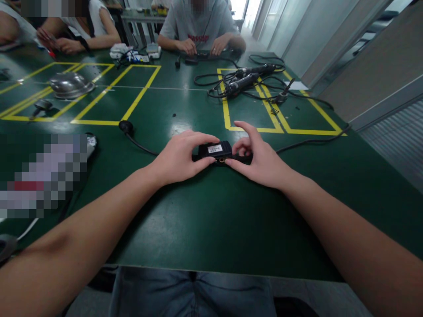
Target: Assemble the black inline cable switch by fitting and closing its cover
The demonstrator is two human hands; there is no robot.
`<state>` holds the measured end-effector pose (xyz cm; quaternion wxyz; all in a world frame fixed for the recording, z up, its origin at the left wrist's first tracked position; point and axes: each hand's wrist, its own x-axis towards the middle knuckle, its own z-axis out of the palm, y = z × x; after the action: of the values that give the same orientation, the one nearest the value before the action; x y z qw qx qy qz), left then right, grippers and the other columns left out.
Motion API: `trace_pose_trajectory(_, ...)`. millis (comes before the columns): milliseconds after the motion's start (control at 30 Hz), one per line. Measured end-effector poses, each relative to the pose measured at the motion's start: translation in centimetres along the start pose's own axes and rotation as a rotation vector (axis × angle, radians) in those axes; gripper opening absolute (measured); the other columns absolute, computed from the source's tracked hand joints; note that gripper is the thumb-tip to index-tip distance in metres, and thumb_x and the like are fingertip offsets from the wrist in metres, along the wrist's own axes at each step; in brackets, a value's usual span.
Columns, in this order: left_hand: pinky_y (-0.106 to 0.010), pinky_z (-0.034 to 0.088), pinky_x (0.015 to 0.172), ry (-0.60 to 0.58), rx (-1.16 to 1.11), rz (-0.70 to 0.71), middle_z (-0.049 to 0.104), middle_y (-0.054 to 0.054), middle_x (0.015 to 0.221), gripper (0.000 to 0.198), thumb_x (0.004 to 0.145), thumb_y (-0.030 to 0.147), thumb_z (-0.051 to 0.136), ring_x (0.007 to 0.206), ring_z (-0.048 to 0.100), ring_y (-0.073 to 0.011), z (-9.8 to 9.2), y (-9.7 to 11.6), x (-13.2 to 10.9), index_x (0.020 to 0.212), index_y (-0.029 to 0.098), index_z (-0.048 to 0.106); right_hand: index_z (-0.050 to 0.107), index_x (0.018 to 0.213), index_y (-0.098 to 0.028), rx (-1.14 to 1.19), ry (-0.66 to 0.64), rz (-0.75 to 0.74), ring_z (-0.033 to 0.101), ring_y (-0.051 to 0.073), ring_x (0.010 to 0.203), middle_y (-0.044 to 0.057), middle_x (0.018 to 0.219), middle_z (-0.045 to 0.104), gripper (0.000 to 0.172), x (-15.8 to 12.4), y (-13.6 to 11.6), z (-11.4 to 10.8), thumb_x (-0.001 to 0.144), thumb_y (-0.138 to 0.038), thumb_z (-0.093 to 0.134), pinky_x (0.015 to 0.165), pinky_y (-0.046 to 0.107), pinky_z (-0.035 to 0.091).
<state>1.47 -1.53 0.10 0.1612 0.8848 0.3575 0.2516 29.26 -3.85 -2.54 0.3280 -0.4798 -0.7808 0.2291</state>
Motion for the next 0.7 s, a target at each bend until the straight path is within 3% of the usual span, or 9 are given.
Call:
trace_pose_trajectory(67, -0.047, 0.059, 0.116, -0.064, -0.022, 0.035, 0.087, -0.008, 0.134, 0.042, 0.102, 0.032, 0.079, 0.121, 0.078, -0.0290, 0.2, 0.3, -0.1, 0.143, 0.024, 0.081, 0.053, 0.166, -0.024, -0.022, -0.014, -0.041, 0.068, 0.025, 0.082, 0.004, 0.105, 0.078, 0.085, 0.0, -0.1, -0.1, 0.091, -0.045, 0.086, 0.081, 0.041, 0.058)
trace_pose_trajectory(133, -0.047, 0.058, 0.117, -0.099, -0.029, 0.038, 0.087, -0.007, 0.134, 0.041, 0.103, 0.029, 0.079, 0.123, 0.077, -0.0286, 0.4, 0.3, 0.0, 0.143, 0.024, 0.081, 0.072, 0.145, -0.024, -0.052, -0.037, -0.090, 0.069, 0.026, 0.085, 0.007, 0.107, 0.079, 0.057, 0.1, -0.1, -0.2, 0.094, -0.048, 0.084, 0.082, 0.042, 0.058)
trace_pose_trajectory(233, -0.047, 0.058, 0.116, -0.113, -0.022, 0.009, 0.088, -0.007, 0.133, 0.041, 0.104, 0.029, 0.079, 0.124, 0.076, -0.0290, 0.4, 0.2, 0.1, 0.144, 0.025, 0.081, 0.082, 0.120, -0.024, -0.079, -0.062, -0.119, 0.072, 0.028, 0.089, 0.010, 0.108, 0.080, 0.033, 0.2, -0.3, -0.5, 0.098, -0.048, 0.080, 0.084, 0.043, 0.059)
trace_pose_trajectory(533, -0.045, 0.061, 0.113, -0.155, -0.022, -0.116, 0.088, -0.008, 0.132, 0.050, 0.100, 0.033, 0.087, 0.117, 0.082, -0.0302, 0.2, 0.2, 0.7, 0.149, 0.025, 0.081, 0.085, 0.119, -0.024, -0.071, -0.073, -0.039, 0.071, 0.028, 0.090, 0.009, 0.106, 0.079, 0.035, 0.4, -0.3, -0.5, 0.095, -0.049, 0.086, 0.084, 0.044, 0.059)
trace_pose_trajectory(700, -0.045, 0.062, 0.116, -0.178, -0.081, -0.118, 0.088, -0.008, 0.135, 0.050, 0.098, 0.036, 0.090, 0.122, 0.083, -0.0305, 0.2, -0.1, 1.0, 0.146, 0.025, 0.083, 0.086, 0.120, -0.024, -0.074, -0.077, -0.044, 0.072, 0.029, 0.091, 0.008, 0.107, 0.079, 0.034, 0.3, 0.0, -0.3, 0.096, -0.049, 0.086, 0.085, 0.045, 0.060)
